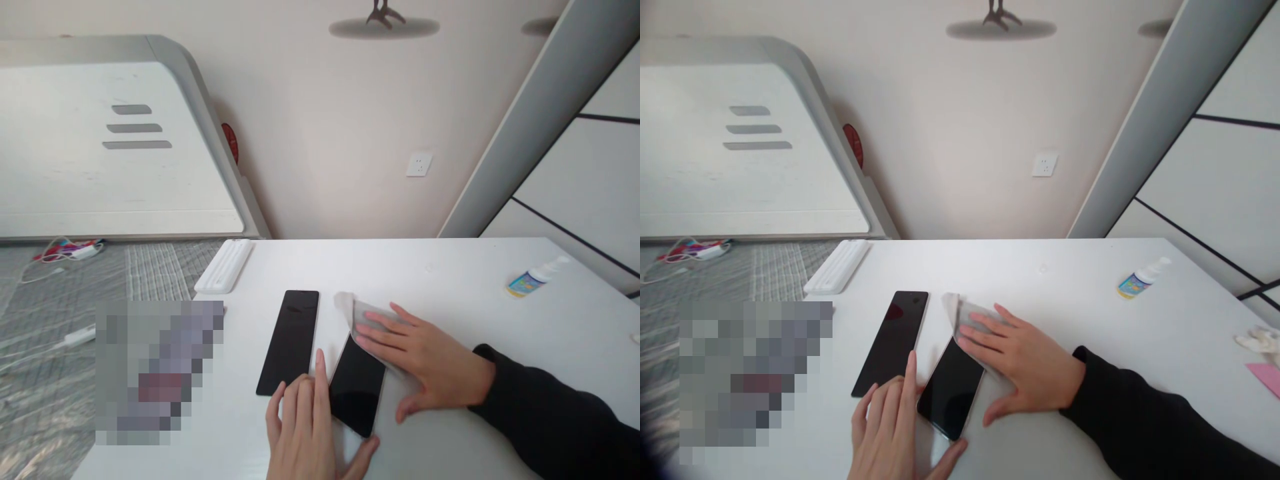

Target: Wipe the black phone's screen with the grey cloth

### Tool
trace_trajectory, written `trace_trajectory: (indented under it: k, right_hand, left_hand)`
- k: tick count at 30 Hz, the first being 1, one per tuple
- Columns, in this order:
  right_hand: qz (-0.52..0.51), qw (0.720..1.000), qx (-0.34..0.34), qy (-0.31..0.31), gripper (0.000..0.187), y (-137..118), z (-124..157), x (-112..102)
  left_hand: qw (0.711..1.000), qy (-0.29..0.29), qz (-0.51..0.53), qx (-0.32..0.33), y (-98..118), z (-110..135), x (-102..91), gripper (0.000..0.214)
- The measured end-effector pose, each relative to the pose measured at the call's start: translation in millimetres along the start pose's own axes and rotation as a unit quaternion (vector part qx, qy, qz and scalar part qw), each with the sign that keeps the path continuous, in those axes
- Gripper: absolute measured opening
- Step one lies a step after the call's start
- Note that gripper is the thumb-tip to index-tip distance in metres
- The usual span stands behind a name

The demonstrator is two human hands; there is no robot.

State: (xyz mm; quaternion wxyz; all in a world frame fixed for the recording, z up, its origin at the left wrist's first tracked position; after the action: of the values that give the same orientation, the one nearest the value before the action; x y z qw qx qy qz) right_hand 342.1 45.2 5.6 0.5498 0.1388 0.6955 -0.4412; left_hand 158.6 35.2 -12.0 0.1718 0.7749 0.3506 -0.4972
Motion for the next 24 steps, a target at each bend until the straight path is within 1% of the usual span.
trace_trajectory:
  k: [3, 4, 5, 7, 8, 9, 12, 13, 14, 17, 18, 19, 21, 22, 23, 24]
  right_hand:
    - [-0.039, 0.996, -0.073, -0.041, 0.081, -9, 2, 4]
    - [-0.045, 0.995, -0.08, -0.044, 0.079, -9, 2, 5]
    - [-0.039, 0.996, -0.066, -0.038, 0.078, -6, 1, 4]
    - [-0.014, 1.0, -0.012, -0.006, 0.085, 4, -1, -1]
    - [-0.009, 1.0, 0.001, 0.003, 0.088, 6, -1, -2]
    - [-0.012, 1.0, -0.003, 0.0, 0.087, 5, -1, -1]
    - [-0.051, 0.995, -0.073, -0.037, 0.074, -9, 1, 4]
    - [-0.055, 0.994, -0.084, -0.036, 0.072, -11, 2, 4]
    - [-0.05, 0.996, -0.076, -0.024, 0.073, -10, 2, 3]
    - [-0.005, 1.0, -0.007, 0.03, 0.087, 2, 1, -2]
    - [0.004, 0.999, 0.001, 0.035, 0.086, 3, 2, -1]
    - [0.006, 1.0, -0.008, 0.029, 0.079, 1, 2, 0]
    - [-0.003, 0.998, -0.059, 0.004, 0.063, -7, 4, 4]
    - [-0.008, 0.997, -0.073, -0.001, 0.059, -8, 4, 4]
    - [-0.007, 0.998, -0.069, 0.003, 0.06, -6, 4, 3]
    - [-0.002, 0.999, -0.048, 0.015, 0.065, -2, 3, 1]
  left_hand:
    - [1.0, 0.007, -0.004, 0.01, 1, 0, -0.3, 0.11]
    - [1.0, 0.007, -0.005, 0.01, 0, 0, 0.0, 0.11]
    - [1.0, 0.004, -0.004, 0.006, 0, 0, 0.7, 0.11]
    - [1.0, -0.003, -0.001, -0.002, -1, 0, 2.1, 0.109]
    - [1.0, -0.004, 0.001, -0.003, -2, 0, 2.4, 0.11]
    - [1.0, -0.003, 0.003, -0.002, -2, 0, 2.4, 0.11]
    - [1.0, 0.0, 0.012, -0.003, -2, 0, 2.1, 0.111]
    - [1.0, -0.003, 0.016, -0.007, -3, -1, 2.3, 0.111]
    - [1.0, -0.007, 0.02, -0.011, -4, -1, 2.7, 0.109]
    - [0.999, -0.019, 0.035, -0.019, -5, -2, 4.3, 0.107]
    - [0.999, -0.021, 0.038, -0.02, -5, -2, 4.5, 0.108]
    - [0.999, -0.021, 0.039, -0.02, -5, -3, 4.4, 0.109]
    - [0.999, -0.02, 0.04, -0.018, -5, -3, 3.3, 0.111]
    - [0.999, -0.022, 0.041, -0.02, -5, -3, 2.8, 0.111]
    - [0.998, -0.026, 0.044, -0.022, -5, -3, 2.4, 0.111]
    - [0.998, -0.031, 0.048, -0.026, -5, -3, 2.2, 0.11]
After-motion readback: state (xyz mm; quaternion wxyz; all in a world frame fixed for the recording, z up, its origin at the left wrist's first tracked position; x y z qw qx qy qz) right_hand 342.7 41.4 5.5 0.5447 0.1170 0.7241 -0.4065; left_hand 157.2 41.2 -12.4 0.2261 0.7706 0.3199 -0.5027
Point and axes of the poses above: each hand's wrist, its own z-axis away from the middle knuckle, its own x-axis out of the palm, y = z × x, the point moved 6 cm from there along -z, towards the middle knuckle, and after that the axes turned 8 degrees about x, right-handed, at the moved point
